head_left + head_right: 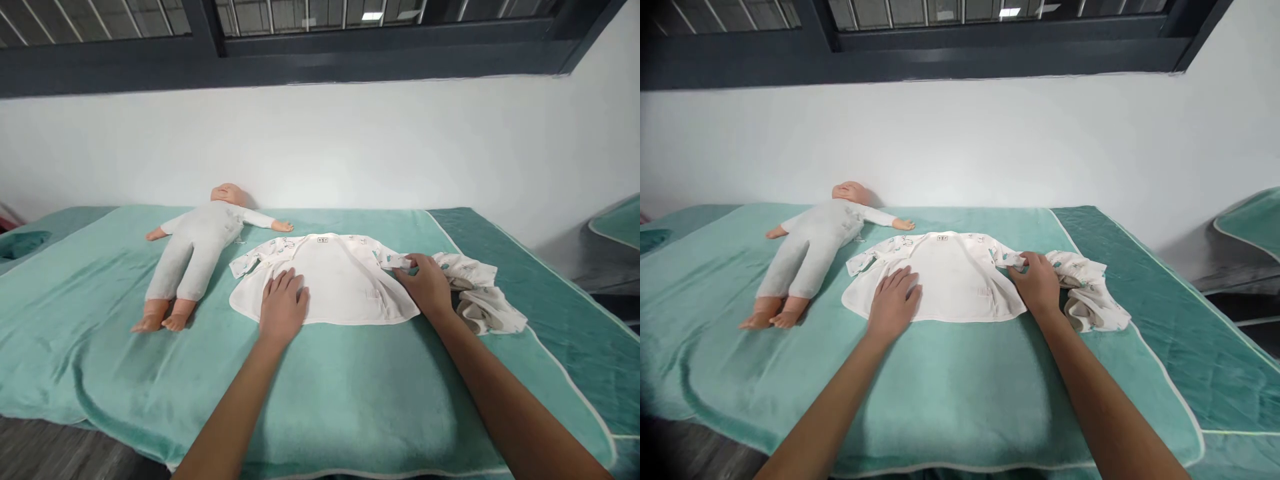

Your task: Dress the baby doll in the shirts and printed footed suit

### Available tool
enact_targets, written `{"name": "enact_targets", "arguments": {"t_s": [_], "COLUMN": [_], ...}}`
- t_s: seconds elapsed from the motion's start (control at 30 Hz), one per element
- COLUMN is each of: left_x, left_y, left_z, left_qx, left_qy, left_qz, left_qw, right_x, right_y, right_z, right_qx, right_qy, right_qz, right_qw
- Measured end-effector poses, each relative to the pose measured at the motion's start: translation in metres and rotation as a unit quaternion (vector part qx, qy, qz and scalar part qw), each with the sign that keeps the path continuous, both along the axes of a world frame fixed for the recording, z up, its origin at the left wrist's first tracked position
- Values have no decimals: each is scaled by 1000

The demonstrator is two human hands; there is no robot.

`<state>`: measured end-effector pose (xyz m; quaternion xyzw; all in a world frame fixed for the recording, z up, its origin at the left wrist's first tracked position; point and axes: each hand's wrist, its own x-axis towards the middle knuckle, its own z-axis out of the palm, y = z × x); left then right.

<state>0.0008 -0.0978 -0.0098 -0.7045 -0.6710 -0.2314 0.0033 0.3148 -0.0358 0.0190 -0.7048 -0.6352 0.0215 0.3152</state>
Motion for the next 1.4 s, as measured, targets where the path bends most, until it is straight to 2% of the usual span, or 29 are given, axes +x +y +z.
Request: {"name": "enact_targets", "arguments": {"t_s": [0.13,0.3,0.47,0.7,0.9,1.03,1.23,1.4], "left_x": [0,0,0,0,0,0,0,0], "left_y": [0,0,-1,0,-1,-1,-1,-2], "left_z": [1,1,1,1,0,2,2,2], "left_qx": [1,8,9,17,20,18,26,27], "left_qy": [-6,-15,-23,-25,-29,-30,-35,-38], "left_qz": [-3,-1,-1,-2,-3,-4,0,0], "left_qw": [1000,1000,1000,1000,999,999,999,999], "right_x": [-7,-10,10,24,23,23,25,27], "right_y": [16,17,17,36,44,47,63,73], "right_z": [-3,-5,-10,-24,-35,-29,-11,-13], "right_qx": [44,125,181,117,118,78,-2,18], "right_qy": [83,85,162,105,65,69,73,32], "right_qz": [12,56,-3,-40,-50,-47,-125,-144], "right_qw": [996,987,970,987,990,993,989,989]}}
